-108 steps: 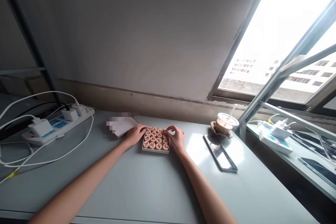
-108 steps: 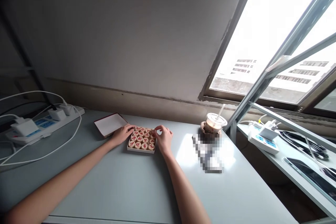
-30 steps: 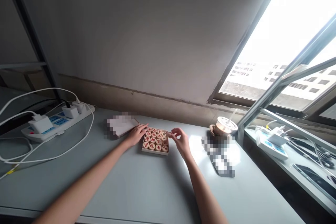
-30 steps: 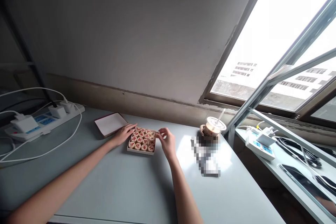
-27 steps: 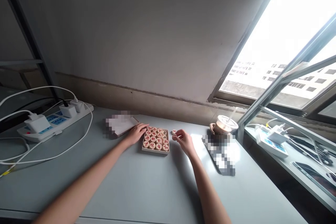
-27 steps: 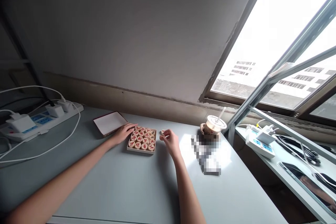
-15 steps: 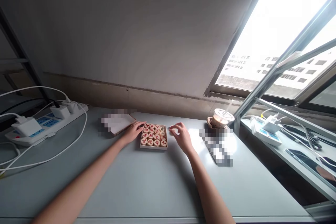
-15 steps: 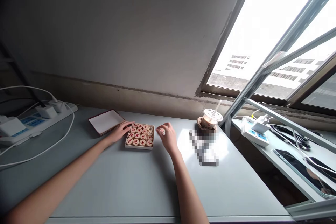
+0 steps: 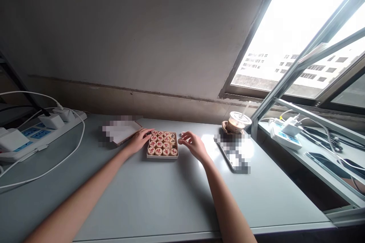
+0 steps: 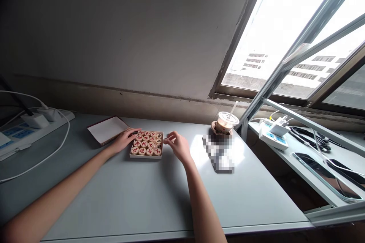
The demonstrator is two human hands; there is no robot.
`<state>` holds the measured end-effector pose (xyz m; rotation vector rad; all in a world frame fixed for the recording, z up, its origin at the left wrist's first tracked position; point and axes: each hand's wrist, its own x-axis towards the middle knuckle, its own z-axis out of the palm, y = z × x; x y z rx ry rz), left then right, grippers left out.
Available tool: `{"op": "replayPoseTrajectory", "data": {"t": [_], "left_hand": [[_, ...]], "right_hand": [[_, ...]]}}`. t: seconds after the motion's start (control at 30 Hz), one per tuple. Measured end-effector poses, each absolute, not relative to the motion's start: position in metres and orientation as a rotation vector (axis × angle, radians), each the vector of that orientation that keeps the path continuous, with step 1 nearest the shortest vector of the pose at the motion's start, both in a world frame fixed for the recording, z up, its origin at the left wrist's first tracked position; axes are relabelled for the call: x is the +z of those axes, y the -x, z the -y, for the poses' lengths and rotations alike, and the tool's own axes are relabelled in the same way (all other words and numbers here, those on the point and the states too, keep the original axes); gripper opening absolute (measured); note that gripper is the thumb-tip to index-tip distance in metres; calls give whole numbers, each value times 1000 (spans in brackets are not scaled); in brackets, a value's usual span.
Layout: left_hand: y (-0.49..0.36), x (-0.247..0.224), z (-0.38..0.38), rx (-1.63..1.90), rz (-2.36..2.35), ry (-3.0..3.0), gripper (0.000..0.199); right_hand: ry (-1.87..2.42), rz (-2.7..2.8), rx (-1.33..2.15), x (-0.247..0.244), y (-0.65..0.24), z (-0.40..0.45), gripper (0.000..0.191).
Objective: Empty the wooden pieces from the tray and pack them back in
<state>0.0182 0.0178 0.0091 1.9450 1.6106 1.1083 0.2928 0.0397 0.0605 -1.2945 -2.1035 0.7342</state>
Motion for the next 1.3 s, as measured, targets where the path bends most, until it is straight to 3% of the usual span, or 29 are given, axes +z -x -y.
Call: {"op": "replayPoseTrajectory", "data": {"t": [0.2, 0.33, 0.53, 1.07, 1.3], "left_hand": [[-24, 20, -12, 1096, -1627, -1929, 39], [-24, 22, -11, 1072, -1635, -1934, 39], [-22, 19, -11, 1074, -1629, -1957, 38], [-22, 20, -11, 1083, -1631, -1939, 38], [-21, 20, -11, 1081, -1621, -1949, 37]], "right_hand": [[1677, 2084, 325, 44, -303, -53, 17], [1465, 2177, 161, 54, -291, -42, 18], [1057, 2535, 393, 72, -279, -19, 16], [1183, 2185, 1024, 77, -299, -34, 17], [1627, 2183, 466, 55, -317, -50, 17]]}}
